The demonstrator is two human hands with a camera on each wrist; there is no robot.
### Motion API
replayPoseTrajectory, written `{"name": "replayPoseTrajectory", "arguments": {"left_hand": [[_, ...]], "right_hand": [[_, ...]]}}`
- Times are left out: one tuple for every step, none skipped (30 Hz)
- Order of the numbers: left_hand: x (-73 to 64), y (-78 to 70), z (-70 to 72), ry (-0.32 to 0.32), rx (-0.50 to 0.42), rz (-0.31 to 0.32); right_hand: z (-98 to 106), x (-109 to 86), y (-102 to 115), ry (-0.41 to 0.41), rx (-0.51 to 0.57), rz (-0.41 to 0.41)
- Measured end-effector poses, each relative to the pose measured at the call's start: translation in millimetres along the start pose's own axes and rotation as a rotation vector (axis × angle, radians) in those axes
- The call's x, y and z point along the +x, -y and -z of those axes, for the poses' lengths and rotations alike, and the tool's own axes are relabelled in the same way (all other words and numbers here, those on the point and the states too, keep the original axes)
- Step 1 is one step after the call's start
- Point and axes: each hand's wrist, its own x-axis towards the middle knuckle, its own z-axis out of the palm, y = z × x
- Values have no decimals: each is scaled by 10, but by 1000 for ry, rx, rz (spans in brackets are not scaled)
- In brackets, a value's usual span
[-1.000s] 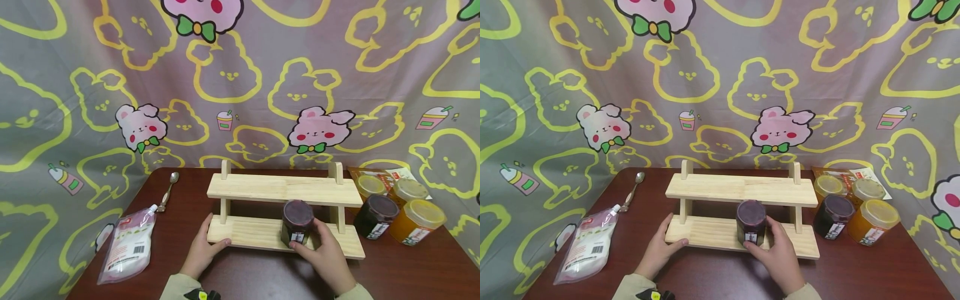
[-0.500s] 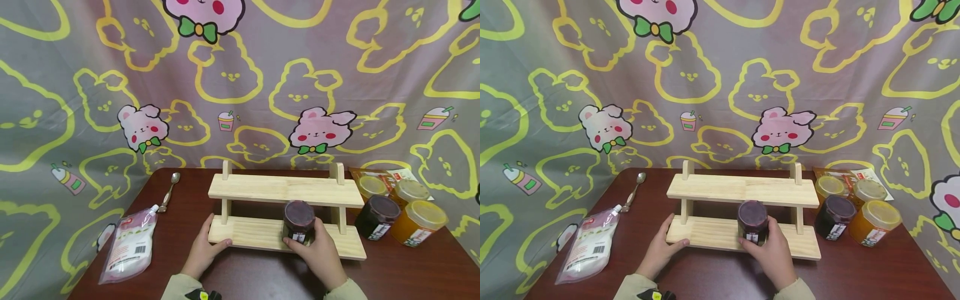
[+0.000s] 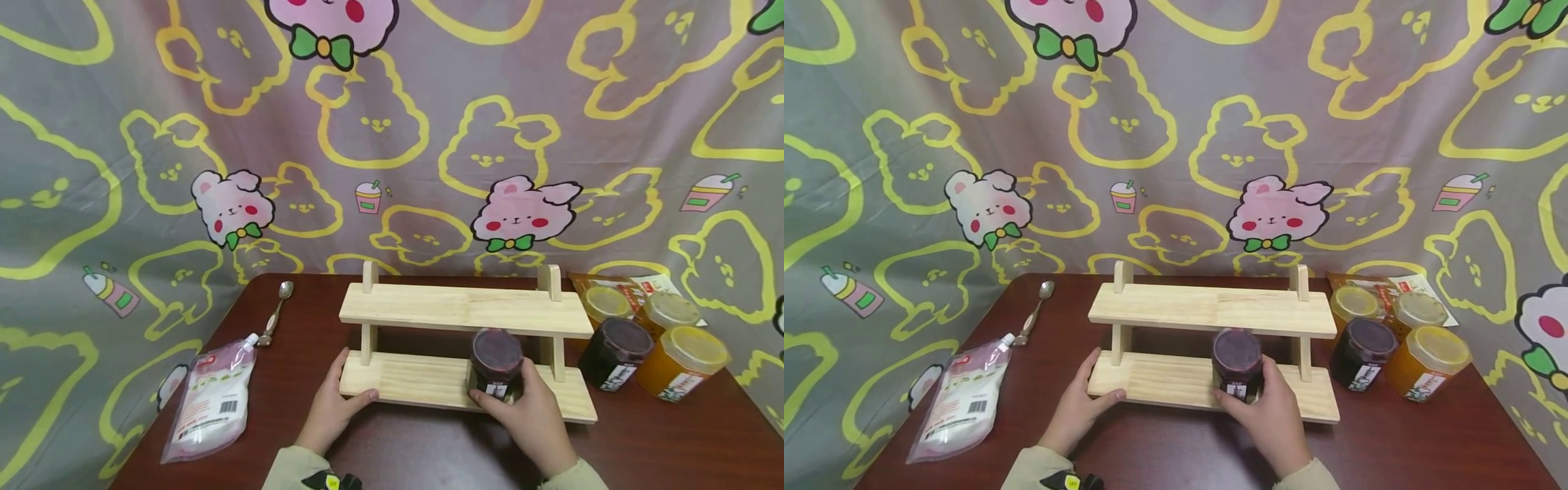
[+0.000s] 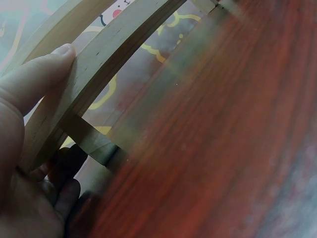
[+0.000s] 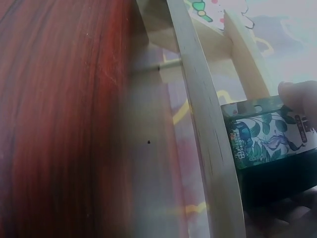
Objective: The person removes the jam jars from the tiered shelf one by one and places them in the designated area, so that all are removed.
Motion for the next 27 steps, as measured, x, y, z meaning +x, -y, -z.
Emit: {"name": "replayPoseTrajectory", "arguments": {"left_hand": [[0,1,3,-1,-4,10],[0,1,6,-1,-6,10],[1,1,9,-1,-6,9],[1,1,12,-1,-5,10],[1,2,14,-2,-2,9],[1,2,15,-1,-1,9],[1,2,15,-2,-1,11],[2,3,15,-1,0,12],[3,3,16,-2,2,13],[3,1,16,-3,5,13],[2,1,16,-5,8,13],[2,0,17,-5,11,12],[1,-2,17,-5,12,13],[1,-4,17,-5,11,11],[0,-4,17,-5,11,10],[1,-4,17,-5,10,9],[2,-2,15,-4,6,9],[3,0,14,-3,3,9],[4,2,13,-3,-1,8],[4,5,11,-2,-3,7],[3,7,8,-2,-2,6],[2,7,6,-1,1,6],[2,7,5,-1,2,5],[1,6,5,-2,5,4],[0,3,5,-3,8,3],[0,0,5,-3,9,2],[0,-2,5,-4,11,1]], "right_hand": [[2,0,-5,-3,-1,4],[3,0,-8,-5,0,7],[6,0,-10,-7,0,10],[9,0,-10,-9,0,12],[13,-1,-9,-10,1,14],[19,-2,-8,-10,2,14],[25,-4,-8,-11,0,14],[31,-7,-8,-11,0,15],[38,-11,-10,-12,-3,15],[44,-16,-13,-13,-4,17],[50,-21,-17,-16,-7,19],[54,-25,-22,-20,-10,21],[58,-30,-27,-27,-16,26],[60,-33,-31,-33,-19,29],[65,-38,-36,-39,-24,32],[69,-41,-41,-44,-29,35],[73,-45,-46,-48,-33,37],[77,-49,-53,-52,-37,39],[83,-54,-60,-55,-43,40],[90,-59,-66,-55,-47,39],[99,-66,-73,-56,-51,38],[106,-71,-79,-60,-57,37],[115,-77,-85,-63,-60,36],[123,-83,-89,-67,-63,35],[133,-86,-94,-67,-63,31],[142,-88,-97,-67,-61,26],[150,-90,-103,-65,-57,24]]}}
